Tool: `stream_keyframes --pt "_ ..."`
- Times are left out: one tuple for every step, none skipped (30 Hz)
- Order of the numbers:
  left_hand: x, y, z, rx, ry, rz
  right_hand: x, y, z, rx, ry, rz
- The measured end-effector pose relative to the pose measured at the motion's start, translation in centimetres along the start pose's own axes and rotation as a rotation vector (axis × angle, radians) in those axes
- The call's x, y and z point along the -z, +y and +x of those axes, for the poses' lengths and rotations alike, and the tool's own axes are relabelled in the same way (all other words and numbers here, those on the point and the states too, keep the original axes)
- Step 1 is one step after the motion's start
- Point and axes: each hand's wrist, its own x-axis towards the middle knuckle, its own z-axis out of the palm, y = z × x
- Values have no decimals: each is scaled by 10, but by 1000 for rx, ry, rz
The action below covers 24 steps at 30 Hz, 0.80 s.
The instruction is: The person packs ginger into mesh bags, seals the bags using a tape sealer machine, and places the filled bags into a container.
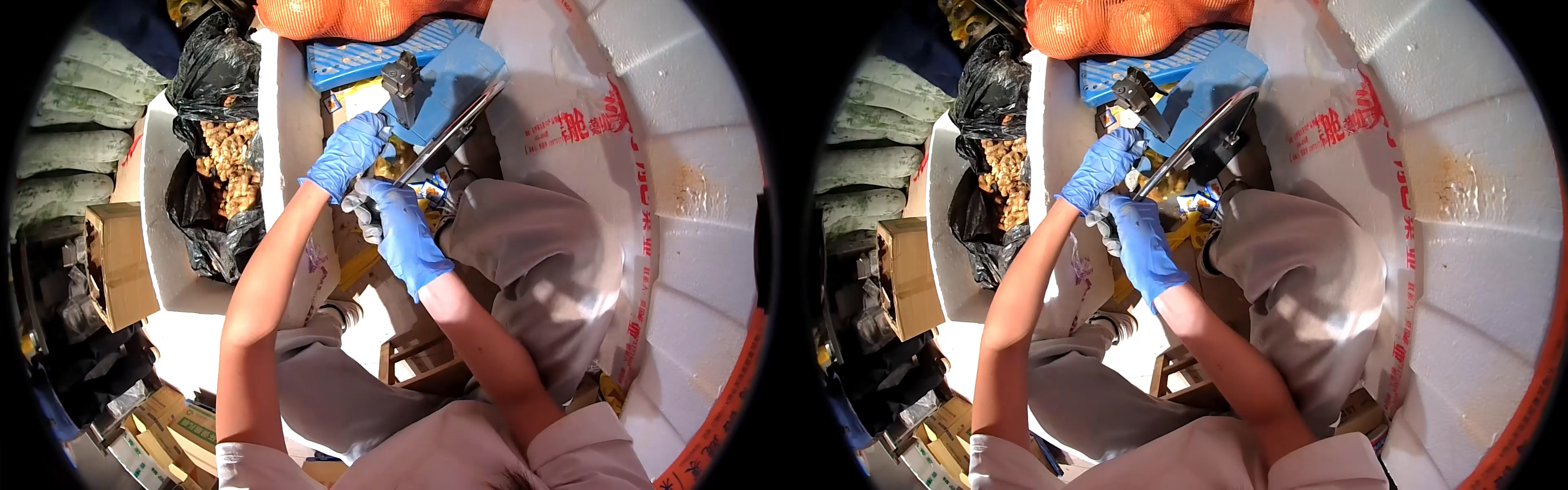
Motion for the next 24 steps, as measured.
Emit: stream_keyframes --pt "1 1 -1 9 -13 3 2 0 0 -1 4 6" --pt "2 2 2 12 -17 9 5 0 1 -91 -47 -92" --pt "-1 -3 6 4 -70 61 11 3 2 -184 -96 -191" --pt "-1 -2 7 0 -74 60 25 40 17 -274 -132 -254" --pt "0 0 6 43 -94 31 46 99 45 -179 -72 -302" --pt "1 -1 5 87 -116 5 48 112 49 -127 22 -534" --pt "0 -2 5 134 -135 -28 68 164 90 -45 114 -744" --pt "-2 -2 5 138 -149 -31 68 167 84 -116 138 -575" --pt "-3 -2 5 113 -130 12 70 171 85 -116 151 -554" --pt "-3 -3 6 88 -106 55 73 173 88 -115 164 -537" --pt "-3 -2 4 57 -69 48 77 174 89 -124 164 -542" --pt "-2 -2 5 63 -70 44 82 176 91 -105 160 -509" --pt "-2 -1 5 71 -94 57 83 177 92 -86 158 -473" --pt "-1 0 7 76 -118 72 87 183 99 -91 159 -471" --pt "-2 -2 8 78 -125 71 96 197 112 -61 182 -531" --pt "-3 -4 8 54 -97 54 101 205 119 -34 205 -593" --pt "-5 -5 7 37 -68 32 107 213 124 -49 206 -597" --pt "-4 -2 4 49 -73 24 112 216 127 -13 174 -595" --pt "0 3 3 72 -80 13 116 217 132 32 140 -592" --pt "1 5 4 94 -88 3 118 219 136 28 138 -597" --pt "0 3 4 60 -59 12 119 223 139 39 146 -594" --pt "-1 1 4 62 -58 13 121 227 143 55 151 -592" --pt "-2 1 3 70 -64 -11 122 230 147 54 149 -591" --pt "0 2 3 78 -70 -33 121 230 149 68 150 -647"
